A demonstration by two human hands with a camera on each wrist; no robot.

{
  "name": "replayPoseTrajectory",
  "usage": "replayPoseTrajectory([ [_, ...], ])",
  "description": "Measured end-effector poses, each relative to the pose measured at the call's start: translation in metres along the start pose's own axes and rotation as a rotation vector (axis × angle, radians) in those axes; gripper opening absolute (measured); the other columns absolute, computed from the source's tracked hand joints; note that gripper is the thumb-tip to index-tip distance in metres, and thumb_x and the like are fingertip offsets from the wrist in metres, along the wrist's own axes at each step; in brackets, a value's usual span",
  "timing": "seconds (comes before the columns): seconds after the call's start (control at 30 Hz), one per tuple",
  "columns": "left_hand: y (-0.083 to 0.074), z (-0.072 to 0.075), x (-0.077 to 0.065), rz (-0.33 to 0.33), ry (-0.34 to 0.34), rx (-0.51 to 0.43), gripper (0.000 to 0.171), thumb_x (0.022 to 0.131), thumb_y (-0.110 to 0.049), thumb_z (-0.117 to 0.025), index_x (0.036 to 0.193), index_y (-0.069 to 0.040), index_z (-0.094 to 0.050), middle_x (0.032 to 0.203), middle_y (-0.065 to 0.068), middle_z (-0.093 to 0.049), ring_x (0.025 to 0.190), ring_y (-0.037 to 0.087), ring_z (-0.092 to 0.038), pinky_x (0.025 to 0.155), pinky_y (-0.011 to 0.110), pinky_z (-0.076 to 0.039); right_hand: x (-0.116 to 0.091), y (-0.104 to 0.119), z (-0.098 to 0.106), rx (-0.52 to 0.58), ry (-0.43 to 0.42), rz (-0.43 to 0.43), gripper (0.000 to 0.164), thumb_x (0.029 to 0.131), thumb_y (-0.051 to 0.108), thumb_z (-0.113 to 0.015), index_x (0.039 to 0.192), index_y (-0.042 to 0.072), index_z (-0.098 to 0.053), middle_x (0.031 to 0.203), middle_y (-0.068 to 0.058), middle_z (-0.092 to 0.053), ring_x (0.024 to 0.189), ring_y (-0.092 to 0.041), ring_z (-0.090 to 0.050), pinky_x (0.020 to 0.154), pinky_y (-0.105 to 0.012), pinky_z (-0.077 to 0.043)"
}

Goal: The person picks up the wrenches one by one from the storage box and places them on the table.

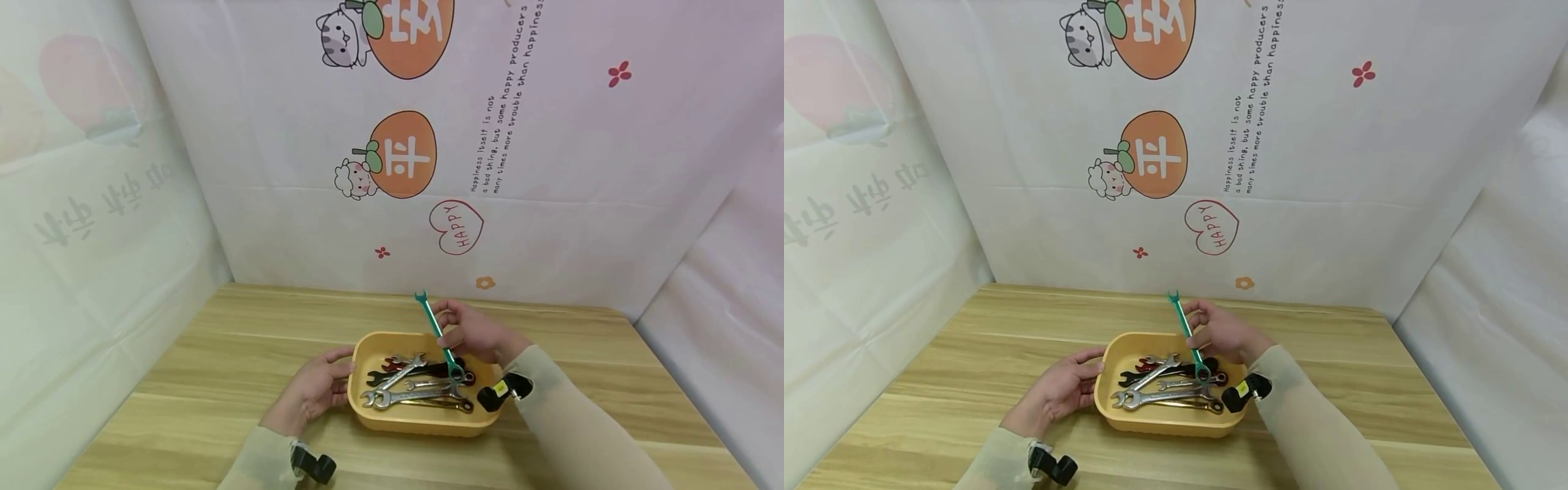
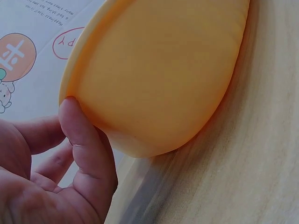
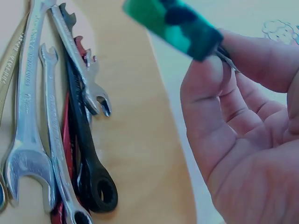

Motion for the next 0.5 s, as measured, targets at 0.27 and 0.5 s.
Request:
replayPoseTrajectory([
  [0.27,0.000,0.001,0.001,0.002,0.004,-0.001,0.048,0.100,-0.009,-0.058,0.145,-0.003,-0.047,0.097,0.019,-0.069,0.069,0.018,-0.064,0.058,0.029,-0.054,-0.016,-0.001,0.022,0.075,-0.061,-0.012,0.056,0.090,-0.014,-0.059,0.138,-0.001,-0.035,0.102,-0.011,-0.052,0.074,-0.018,-0.056,0.062,-0.033,-0.053],
  [0.5,0.000,0.001,0.001,0.004,-0.001,-0.004,0.048,0.099,-0.009,-0.059,0.145,-0.003,-0.048,0.096,0.019,-0.069,0.068,0.018,-0.065,0.059,0.029,-0.054,-0.032,-0.007,0.041,0.125,-0.091,-0.008,0.053,0.091,-0.013,-0.058,0.136,0.004,-0.037,0.101,-0.010,-0.053,0.075,-0.017,-0.060,0.063,-0.033,-0.053],
])
Point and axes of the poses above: each hand's wrist, its own x-axis towards the middle knuckle, its own z-axis out of the back of the hand, y = z × x, the point moved 2 cm from there along x, towards the middle knuckle
